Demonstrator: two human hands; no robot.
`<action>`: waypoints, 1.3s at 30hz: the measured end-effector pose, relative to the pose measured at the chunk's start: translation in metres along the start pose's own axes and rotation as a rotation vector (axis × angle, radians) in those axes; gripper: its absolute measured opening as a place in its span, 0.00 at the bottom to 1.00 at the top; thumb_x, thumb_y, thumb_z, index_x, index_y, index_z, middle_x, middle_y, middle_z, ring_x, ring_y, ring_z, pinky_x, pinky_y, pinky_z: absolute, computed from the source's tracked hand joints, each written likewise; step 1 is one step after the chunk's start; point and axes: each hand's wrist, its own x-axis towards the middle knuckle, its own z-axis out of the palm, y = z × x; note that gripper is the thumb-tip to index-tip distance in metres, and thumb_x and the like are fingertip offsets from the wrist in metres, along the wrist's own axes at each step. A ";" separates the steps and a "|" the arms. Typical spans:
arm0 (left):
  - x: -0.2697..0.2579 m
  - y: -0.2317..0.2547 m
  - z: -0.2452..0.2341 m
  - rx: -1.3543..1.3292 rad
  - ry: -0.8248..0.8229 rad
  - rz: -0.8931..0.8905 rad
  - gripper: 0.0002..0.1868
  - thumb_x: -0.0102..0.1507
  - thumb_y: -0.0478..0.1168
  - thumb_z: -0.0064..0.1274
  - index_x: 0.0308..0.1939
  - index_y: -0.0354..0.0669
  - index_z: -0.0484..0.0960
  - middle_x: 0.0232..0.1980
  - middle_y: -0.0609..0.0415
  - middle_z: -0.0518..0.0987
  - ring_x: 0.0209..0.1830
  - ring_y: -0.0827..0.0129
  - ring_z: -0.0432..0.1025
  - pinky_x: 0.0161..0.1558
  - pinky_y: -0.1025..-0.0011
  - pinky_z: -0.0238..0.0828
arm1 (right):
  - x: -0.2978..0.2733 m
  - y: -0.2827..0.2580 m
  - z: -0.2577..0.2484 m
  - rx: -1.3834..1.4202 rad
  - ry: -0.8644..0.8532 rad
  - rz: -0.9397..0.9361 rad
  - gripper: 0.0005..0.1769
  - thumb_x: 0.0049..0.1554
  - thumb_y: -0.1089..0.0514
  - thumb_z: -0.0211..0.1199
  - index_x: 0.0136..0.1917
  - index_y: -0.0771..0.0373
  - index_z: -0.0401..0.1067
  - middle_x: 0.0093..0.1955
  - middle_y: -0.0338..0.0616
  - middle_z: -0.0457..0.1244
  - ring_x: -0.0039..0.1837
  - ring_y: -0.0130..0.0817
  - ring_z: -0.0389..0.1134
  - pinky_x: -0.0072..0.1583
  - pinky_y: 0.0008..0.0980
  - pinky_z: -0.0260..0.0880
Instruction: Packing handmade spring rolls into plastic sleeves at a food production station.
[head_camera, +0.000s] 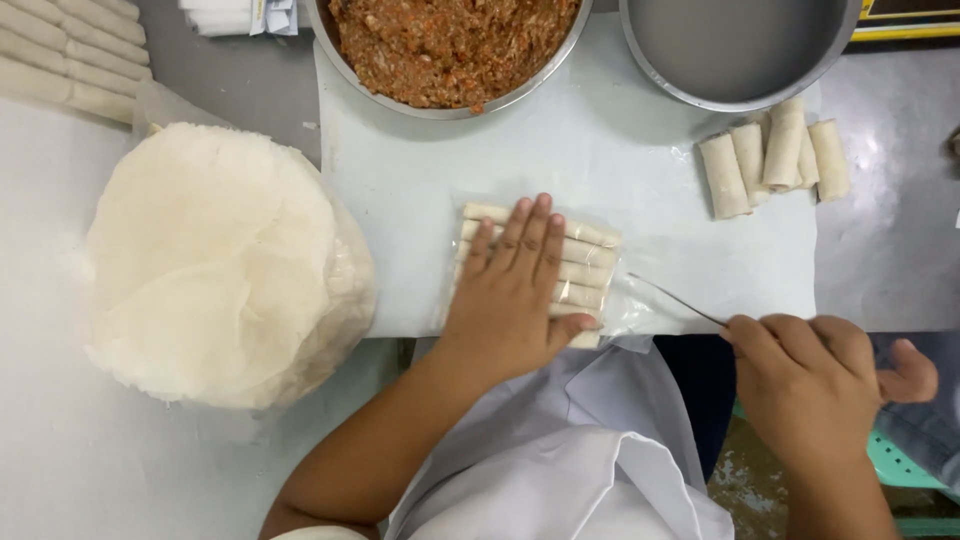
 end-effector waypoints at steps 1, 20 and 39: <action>0.001 0.008 0.001 -0.007 0.007 -0.002 0.55 0.66 0.76 0.17 0.81 0.34 0.44 0.85 0.41 0.42 0.86 0.53 0.36 0.80 0.48 0.29 | -0.004 0.002 -0.002 -0.013 -0.024 0.019 0.22 0.60 0.67 0.67 0.41 0.34 0.73 0.41 0.17 0.64 0.54 0.32 0.66 0.67 0.36 0.50; -0.011 0.112 0.066 0.076 0.306 0.223 0.26 0.72 0.37 0.28 0.73 0.33 0.66 0.75 0.38 0.69 0.79 0.47 0.62 0.82 0.53 0.49 | -0.064 0.029 0.018 0.155 -0.124 0.224 0.03 0.71 0.56 0.74 0.52 0.50 0.83 0.50 0.33 0.72 0.55 0.37 0.69 0.65 0.35 0.61; -0.018 0.063 0.006 -0.047 0.745 0.281 0.02 0.68 0.37 0.52 0.41 0.50 0.79 0.48 0.56 0.81 0.53 0.64 0.77 0.54 0.61 0.70 | 0.211 -0.061 0.050 1.690 0.448 0.656 0.21 0.68 0.70 0.65 0.65 0.54 0.59 0.54 0.41 0.60 0.55 0.29 0.65 0.58 0.32 0.75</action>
